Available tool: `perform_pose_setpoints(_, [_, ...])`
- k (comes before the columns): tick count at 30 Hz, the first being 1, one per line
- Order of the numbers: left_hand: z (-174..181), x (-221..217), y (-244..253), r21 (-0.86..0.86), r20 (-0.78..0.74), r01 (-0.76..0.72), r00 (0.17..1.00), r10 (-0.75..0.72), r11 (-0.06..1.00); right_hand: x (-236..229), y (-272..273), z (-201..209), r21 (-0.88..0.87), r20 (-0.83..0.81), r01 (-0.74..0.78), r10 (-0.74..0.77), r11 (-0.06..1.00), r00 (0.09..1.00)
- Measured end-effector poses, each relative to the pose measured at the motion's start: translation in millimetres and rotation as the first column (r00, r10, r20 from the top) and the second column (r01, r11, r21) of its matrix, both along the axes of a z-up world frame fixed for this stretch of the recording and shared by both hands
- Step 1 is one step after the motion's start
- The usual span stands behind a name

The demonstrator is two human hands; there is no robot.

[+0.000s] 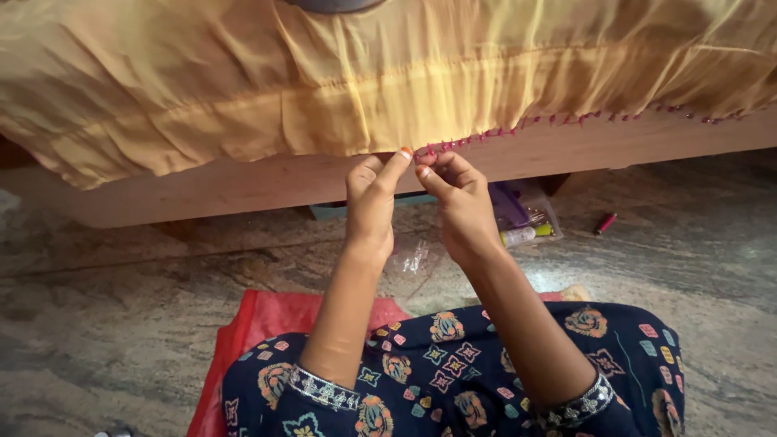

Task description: Creating decorative tassels by tying pink thread and beads to the edge of a yellow fabric.

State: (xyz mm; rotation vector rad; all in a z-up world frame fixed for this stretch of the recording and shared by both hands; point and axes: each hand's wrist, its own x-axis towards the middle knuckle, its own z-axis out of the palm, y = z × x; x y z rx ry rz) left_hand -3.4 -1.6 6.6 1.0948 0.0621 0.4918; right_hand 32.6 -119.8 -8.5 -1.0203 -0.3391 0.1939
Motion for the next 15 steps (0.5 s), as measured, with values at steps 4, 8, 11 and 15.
perform_pose_setpoints(4, [-2, 1, 1, 0.006, -0.017, -0.019, 1.000, 0.019, 1.000, 0, -3, -2, -0.015, -0.018, 0.006, -0.006, 1.000, 1.000])
perform_pose_setpoints(8, [-5, 4, 2, 0.006, -0.037, -0.022, 0.999, 0.022, 1.000, 3, -3, -1, -0.009, -0.024, -0.003, 0.003, 1.000, 1.000])
perform_pose_setpoints(11, [-4, 4, 0, 0.001, -0.020, -0.024, 1.000, 0.024, 1.000, 4, -3, 2, 0.079, -0.088, -0.053, 0.059, 0.996, 0.994])
perform_pose_setpoints(15, [-24, 12, 2, -0.048, 0.057, -0.016, 0.998, 0.019, 0.999, -10, -6, 29, 0.163, -0.370, -0.012, 0.072, 0.987, 0.926])
